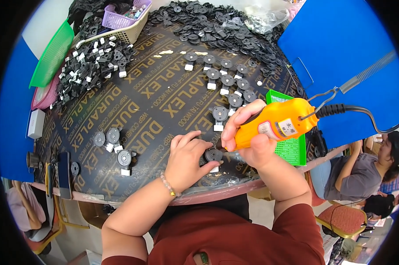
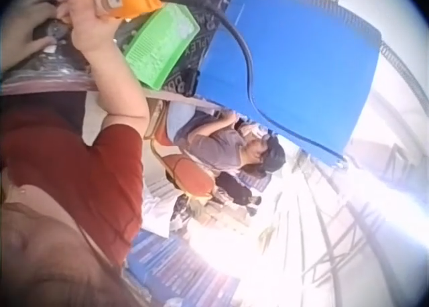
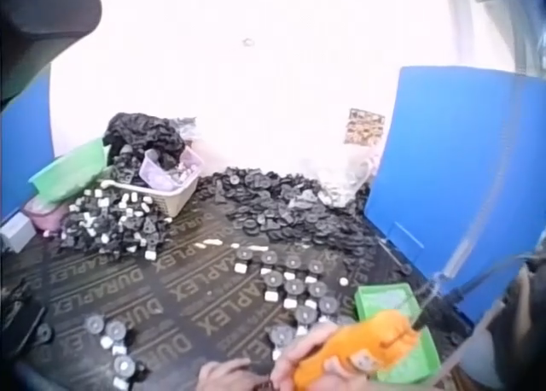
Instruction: Assembling small round components using a handheld power tool at a factory workbench.
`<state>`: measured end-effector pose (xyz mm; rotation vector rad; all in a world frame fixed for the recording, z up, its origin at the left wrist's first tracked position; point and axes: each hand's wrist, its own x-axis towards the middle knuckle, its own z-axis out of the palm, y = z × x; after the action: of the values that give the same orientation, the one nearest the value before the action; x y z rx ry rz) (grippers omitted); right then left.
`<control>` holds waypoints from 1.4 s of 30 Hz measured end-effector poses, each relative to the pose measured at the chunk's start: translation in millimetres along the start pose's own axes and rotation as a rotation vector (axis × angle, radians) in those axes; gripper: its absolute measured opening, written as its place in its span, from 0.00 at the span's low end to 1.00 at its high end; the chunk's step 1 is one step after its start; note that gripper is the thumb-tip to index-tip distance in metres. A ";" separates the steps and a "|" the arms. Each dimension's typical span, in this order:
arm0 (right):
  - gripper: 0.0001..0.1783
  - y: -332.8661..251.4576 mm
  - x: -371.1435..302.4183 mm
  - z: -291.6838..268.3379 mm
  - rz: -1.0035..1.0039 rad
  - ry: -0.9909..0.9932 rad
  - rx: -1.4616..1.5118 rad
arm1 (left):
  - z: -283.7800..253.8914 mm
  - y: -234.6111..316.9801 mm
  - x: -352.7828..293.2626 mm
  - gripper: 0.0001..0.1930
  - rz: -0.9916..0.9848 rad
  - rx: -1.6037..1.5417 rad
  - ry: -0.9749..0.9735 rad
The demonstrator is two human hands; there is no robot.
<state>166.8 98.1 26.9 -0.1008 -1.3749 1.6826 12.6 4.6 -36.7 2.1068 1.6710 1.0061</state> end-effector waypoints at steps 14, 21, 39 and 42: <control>0.22 0.1 0.6 5.7 0.022 -0.067 -0.019 | 0.9 0.2 1.0 0.22 -0.002 -0.007 -0.003; 0.27 4.3 -3.0 9.9 -0.018 -0.064 -0.175 | 3.3 1.0 3.2 0.22 0.027 -0.008 0.027; 0.11 -76.7 15.2 -185.3 -0.202 0.666 -0.809 | 5.5 10.2 3.2 0.24 0.025 0.077 0.009; 0.10 -75.1 13.7 -188.0 -0.218 0.666 -0.795 | 5.6 8.7 2.6 0.24 0.018 0.075 0.007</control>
<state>311.8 240.1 24.1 -0.8485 -1.3700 0.7257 23.1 5.6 -34.6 2.1714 1.7221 0.9707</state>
